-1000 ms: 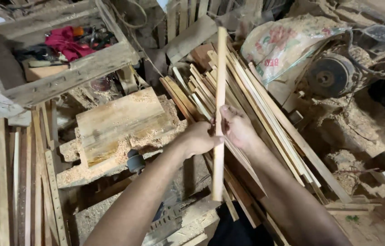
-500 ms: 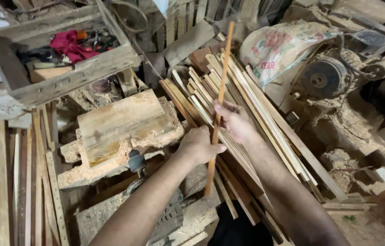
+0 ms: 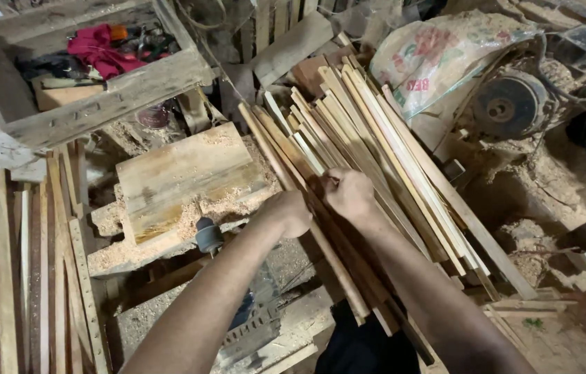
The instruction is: Processing thin wooden strips by placing them into a machine jig
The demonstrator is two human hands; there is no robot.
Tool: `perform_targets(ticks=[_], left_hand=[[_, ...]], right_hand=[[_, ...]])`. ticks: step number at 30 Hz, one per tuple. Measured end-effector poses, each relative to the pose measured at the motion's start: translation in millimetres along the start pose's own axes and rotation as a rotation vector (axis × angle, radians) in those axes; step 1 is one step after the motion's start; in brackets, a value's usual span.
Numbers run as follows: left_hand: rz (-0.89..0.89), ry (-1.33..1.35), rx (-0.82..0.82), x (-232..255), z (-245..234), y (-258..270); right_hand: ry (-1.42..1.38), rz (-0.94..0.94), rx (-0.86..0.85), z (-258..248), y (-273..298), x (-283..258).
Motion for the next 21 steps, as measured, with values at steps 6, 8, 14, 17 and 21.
perform_targets(ticks=[6,8,14,17,21], left_hand=[[0.001,-0.049,0.016,-21.3,17.1,-43.7],[-0.004,-0.058,0.016,-24.2,21.1,-52.8],[-0.01,-0.045,0.029,-23.2,26.7,-66.7],[-0.013,-0.01,0.037,-13.4,8.1,-41.0],[-0.005,0.04,0.097,-4.0,-38.7,-2.7]], right_hand=[[0.15,0.237,-0.125,27.4,-17.1,75.9],[0.137,0.23,-0.174,7.0,-9.3,58.2],[0.249,0.151,-0.214,16.8,-22.9,57.0],[0.136,0.13,-0.192,-3.1,-11.8,40.3],[-0.352,0.089,-0.109,-80.3,22.3,-22.3]])
Point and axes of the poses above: each hand's wrist, its own y-axis away from the middle knuckle, its own z-axis out of the palm, x = y × z, the point moved 9 cm from there along -y, towards the middle knuckle, and after that the axes turned 2 degrees about y, right-handed, at the moved point
